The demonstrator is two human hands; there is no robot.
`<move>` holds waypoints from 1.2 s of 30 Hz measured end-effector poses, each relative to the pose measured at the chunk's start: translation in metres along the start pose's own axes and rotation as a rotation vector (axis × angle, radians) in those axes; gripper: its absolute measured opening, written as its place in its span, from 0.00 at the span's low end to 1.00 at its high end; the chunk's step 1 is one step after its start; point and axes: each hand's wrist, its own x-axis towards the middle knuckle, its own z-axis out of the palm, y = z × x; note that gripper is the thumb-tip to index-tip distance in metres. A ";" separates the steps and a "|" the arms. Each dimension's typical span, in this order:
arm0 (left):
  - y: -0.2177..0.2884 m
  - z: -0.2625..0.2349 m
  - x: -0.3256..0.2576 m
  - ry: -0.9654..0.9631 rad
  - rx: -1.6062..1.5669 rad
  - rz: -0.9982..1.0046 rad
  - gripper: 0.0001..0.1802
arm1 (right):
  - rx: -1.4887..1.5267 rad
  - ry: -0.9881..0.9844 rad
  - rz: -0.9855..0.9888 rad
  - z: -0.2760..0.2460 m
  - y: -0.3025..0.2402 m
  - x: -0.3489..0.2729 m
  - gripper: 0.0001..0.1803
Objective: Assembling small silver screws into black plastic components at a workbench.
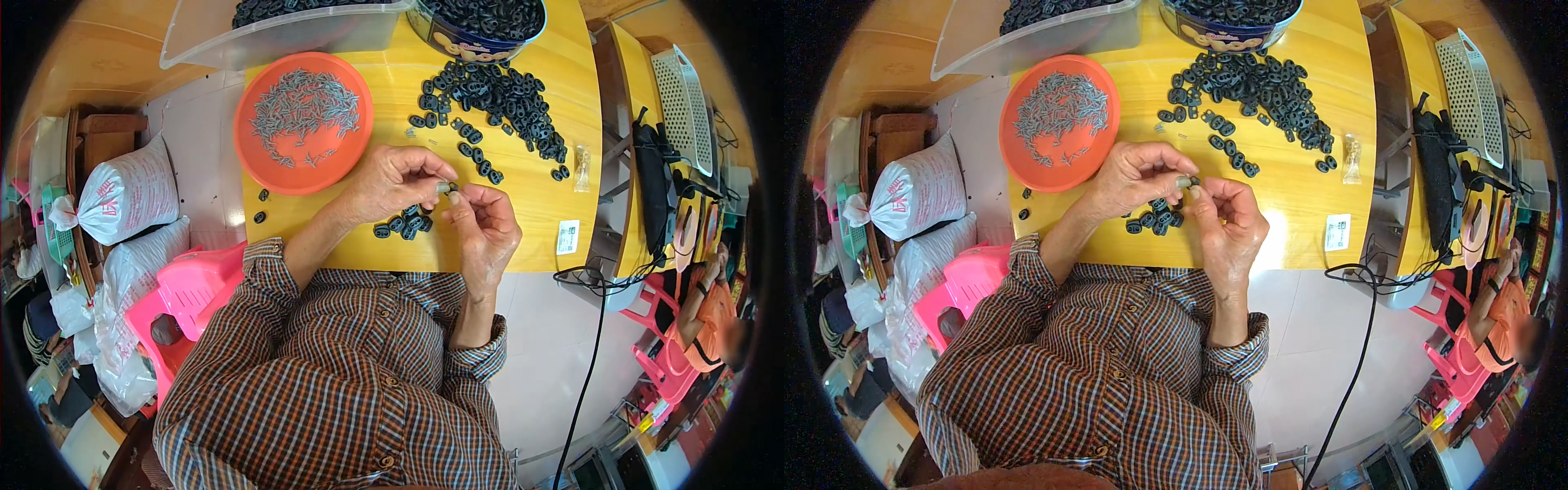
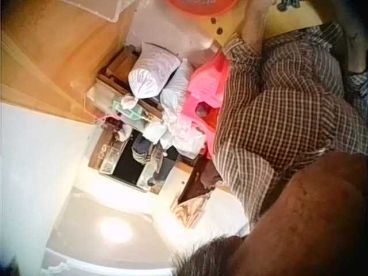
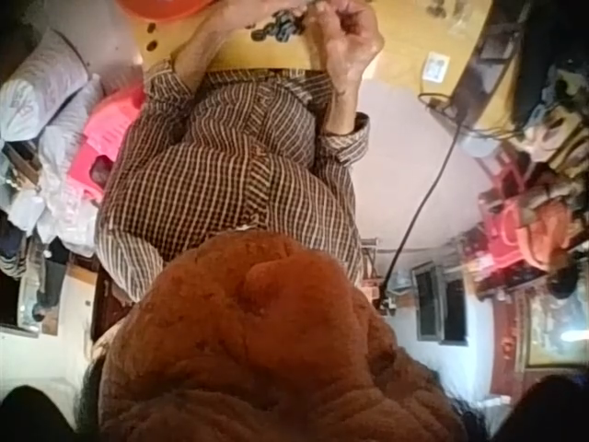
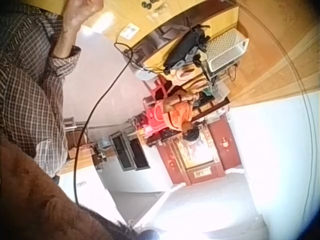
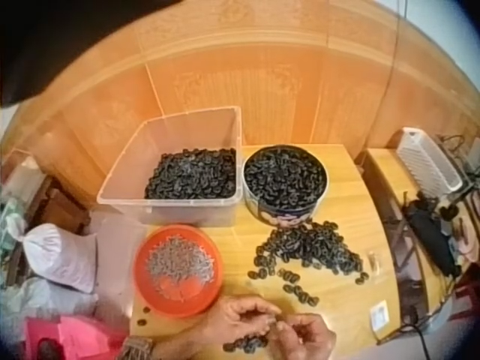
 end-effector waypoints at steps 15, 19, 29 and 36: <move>-0.002 0.002 0.001 -0.015 -0.030 -0.026 0.09 | 0.020 0.001 0.124 -0.007 0.000 0.002 0.09; -0.001 0.006 0.001 -0.021 -0.008 -0.065 0.09 | 0.055 -0.019 0.145 -0.007 0.004 0.003 0.09; 0.000 0.009 0.001 0.016 0.006 -0.120 0.07 | 0.066 -0.018 0.130 -0.004 0.004 0.002 0.08; -0.003 0.009 0.001 0.024 0.000 -0.093 0.07 | 0.062 -0.025 0.099 -0.001 0.004 0.001 0.08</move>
